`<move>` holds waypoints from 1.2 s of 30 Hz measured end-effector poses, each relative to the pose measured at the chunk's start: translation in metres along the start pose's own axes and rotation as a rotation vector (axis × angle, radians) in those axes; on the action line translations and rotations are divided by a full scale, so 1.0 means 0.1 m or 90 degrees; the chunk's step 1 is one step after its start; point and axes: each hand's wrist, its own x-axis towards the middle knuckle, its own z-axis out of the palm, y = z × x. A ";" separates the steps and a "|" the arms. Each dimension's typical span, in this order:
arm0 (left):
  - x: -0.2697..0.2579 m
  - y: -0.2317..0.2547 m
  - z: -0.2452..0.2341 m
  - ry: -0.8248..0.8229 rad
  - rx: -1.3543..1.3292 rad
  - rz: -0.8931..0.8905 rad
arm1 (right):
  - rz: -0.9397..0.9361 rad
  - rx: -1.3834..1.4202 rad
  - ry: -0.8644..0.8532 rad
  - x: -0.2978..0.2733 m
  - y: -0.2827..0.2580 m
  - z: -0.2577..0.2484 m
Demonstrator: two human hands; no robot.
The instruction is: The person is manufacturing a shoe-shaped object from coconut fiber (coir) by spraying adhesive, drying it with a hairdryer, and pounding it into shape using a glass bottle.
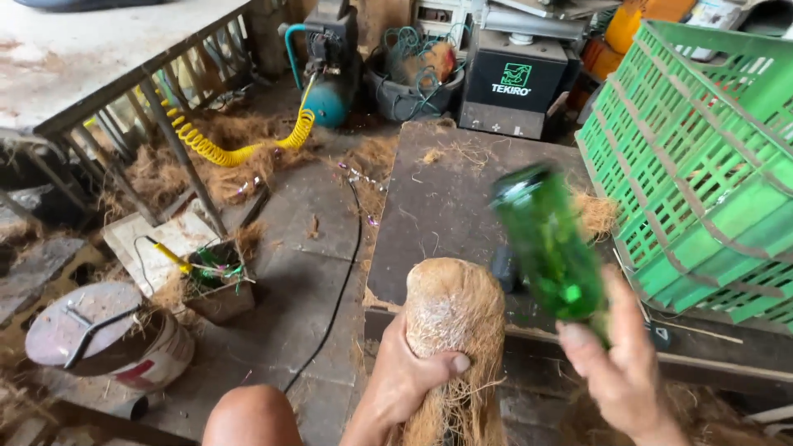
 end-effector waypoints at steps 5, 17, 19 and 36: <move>0.05 -0.03 -0.02 -0.027 0.015 0.067 | 0.012 0.074 0.062 -0.06 0.16 -0.02; 0.15 0.03 0.04 -0.054 0.065 0.057 | -0.407 -0.421 0.021 -0.05 0.43 0.07; 0.14 0.06 0.02 0.007 0.053 0.006 | -0.410 -0.277 0.003 -0.11 0.45 0.05; 0.31 0.19 0.17 0.049 0.084 -0.025 | -0.126 -0.252 0.103 0.04 0.10 -0.10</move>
